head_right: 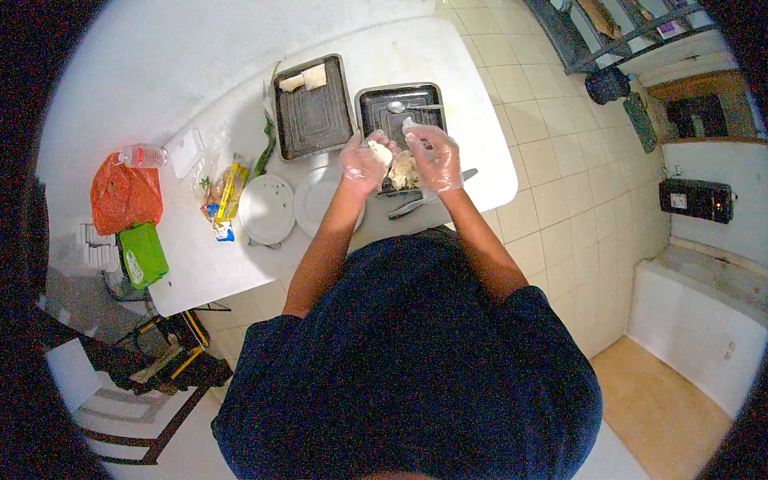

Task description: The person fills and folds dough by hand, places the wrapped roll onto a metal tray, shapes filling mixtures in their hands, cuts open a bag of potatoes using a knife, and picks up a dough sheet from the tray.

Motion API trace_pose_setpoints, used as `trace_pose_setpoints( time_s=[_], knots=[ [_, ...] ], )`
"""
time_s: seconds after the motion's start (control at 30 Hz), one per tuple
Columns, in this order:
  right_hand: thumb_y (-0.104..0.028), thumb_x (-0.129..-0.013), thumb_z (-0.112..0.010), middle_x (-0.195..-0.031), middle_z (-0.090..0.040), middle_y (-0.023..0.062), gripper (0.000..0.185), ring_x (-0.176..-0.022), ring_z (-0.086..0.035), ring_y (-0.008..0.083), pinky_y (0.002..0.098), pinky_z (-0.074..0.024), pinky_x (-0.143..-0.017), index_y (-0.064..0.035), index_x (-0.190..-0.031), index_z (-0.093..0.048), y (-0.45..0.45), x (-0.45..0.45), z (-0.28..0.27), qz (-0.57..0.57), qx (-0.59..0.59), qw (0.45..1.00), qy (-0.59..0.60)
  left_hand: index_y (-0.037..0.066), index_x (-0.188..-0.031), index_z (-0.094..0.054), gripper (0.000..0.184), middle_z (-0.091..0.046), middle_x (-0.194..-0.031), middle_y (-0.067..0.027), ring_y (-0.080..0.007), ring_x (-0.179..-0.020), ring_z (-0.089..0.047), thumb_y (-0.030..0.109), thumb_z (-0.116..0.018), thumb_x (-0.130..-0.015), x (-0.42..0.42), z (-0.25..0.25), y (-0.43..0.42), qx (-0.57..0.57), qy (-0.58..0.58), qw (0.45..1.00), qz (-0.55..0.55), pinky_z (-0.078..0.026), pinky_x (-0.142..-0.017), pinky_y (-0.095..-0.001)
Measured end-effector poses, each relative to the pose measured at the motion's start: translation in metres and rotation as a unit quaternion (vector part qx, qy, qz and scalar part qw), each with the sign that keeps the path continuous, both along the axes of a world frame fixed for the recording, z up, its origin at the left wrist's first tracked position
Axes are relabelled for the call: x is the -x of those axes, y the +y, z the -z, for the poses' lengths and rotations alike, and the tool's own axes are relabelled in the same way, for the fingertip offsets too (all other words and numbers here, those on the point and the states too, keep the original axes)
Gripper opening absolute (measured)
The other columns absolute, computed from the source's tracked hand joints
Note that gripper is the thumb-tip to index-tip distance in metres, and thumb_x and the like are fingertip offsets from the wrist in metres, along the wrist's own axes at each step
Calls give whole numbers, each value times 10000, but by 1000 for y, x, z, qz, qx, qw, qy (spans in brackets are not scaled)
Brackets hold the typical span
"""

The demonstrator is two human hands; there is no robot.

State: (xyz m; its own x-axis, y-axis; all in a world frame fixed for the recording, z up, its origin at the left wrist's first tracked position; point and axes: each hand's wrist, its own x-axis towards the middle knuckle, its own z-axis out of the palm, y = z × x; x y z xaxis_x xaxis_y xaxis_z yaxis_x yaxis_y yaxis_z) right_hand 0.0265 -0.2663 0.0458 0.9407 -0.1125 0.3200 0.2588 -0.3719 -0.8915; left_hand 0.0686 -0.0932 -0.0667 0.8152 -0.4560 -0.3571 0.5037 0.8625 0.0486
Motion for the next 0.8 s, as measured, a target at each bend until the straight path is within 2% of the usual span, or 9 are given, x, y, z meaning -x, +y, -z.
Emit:
trace_pose_setpoints(
  time_s=[0.03, 0.23, 0.33, 0.4, 0.5, 0.53, 0.63, 0.67, 0.8],
  knots=[
    [-96, -911, -712, -1026, -727, 145, 126, -937, -703, 233, 342, -546, -828, -19, -1011, -726, -1, -1, 1, -1, -2, 1000, -1, -7, -1081, -599, 559, -628, -949, -152, -321, -987, -599, 517, -411, -1025, -1, 6, 1, 23, -54, 998, 18, -507, -875, -430],
    [-114, -914, -714, -1030, -726, 149, 133, -919, -700, 234, 340, -543, -807, -24, -1011, -724, -5, -3, 8, -3, -4, 1000, -2, 8, -1145, -605, 477, -658, -1077, -175, -362, -1067, -622, 456, -487, -1030, 4, -25, -4, -194, -15, 981, -3, -509, -962, -435],
    [-98, -905, -713, -1045, -723, 148, 135, -950, -698, 236, 343, -544, -837, -27, -1018, -728, -2, -2, 6, -12, 4, 1000, 19, 30, -1213, -603, 588, -670, -1074, -193, -373, -1100, -620, 564, -508, -987, 9, -38, 9, -31, -36, 999, 19, -504, -991, -454],
    [-71, -895, -709, -1059, -721, 137, 150, -992, -690, 235, 344, -544, -872, -25, -1036, -734, 2, 0, 1, -20, 38, 999, 33, 31, -1234, -602, 638, -663, -1095, -205, -376, -1116, -614, 603, -503, -970, 13, -59, 7, 0, 2, 1000, 5, -498, -1003, -483],
    [-82, -865, -744, -1071, -716, 135, 184, -979, -693, 257, 368, -556, -856, -44, -1044, -737, 11, 4, -8, -115, 119, 980, -109, 24, -1254, -588, 677, -639, -1152, -220, -388, -1141, -599, 627, -482, -965, 14, -62, 0, 16, 2, 999, -37, -491, -1009, -529],
    [-105, -835, -777, -1094, -709, 140, 232, -998, -689, 286, 394, -554, -869, -52, -1057, -738, 17, 8, -7, -155, 74, 984, -44, 21, -1259, -581, 684, -628, -1176, -224, -394, -1149, -593, 629, -473, -967, 14, -58, -1, 16, -8, 998, -54, -489, -1009, -546],
    [-128, -807, -806, -1152, -684, 164, 305, -1056, -669, 325, 411, -542, -900, -56, -1093, -733, 29, 19, -14, -217, 171, 960, -38, 10, -1281, -550, 678, -601, -1223, -236, -417, -1171, -576, 609, -474, -974, 6, -43, 2, 35, -13, 997, -66, -485, -1007, -568],
    [-297, -828, -780, -1172, -669, 155, 364, -1078, -637, 367, 447, -524, -923, -87, -1120, -723, 32, 22, -18, -230, 168, 959, 0, 9, -1283, -543, 676, -599, -1222, -241, -422, -1168, -577, 607, -473, -975, 3, -37, 1, 40, -5, 997, -71, -487, -1004, -570],
    [-364, -824, -776, -1122, -661, 160, 428, -1034, -636, 375, 457, -521, -902, -81, -1138, -712, 40, 20, -15, -204, 194, 958, -55, 6, -1288, -530, 665, -584, -1233, -258, -433, -1167, -574, 593, -473, -980, -3, -35, 0, 51, 5, 995, -86, -490, -1000, -575]
  ],
)
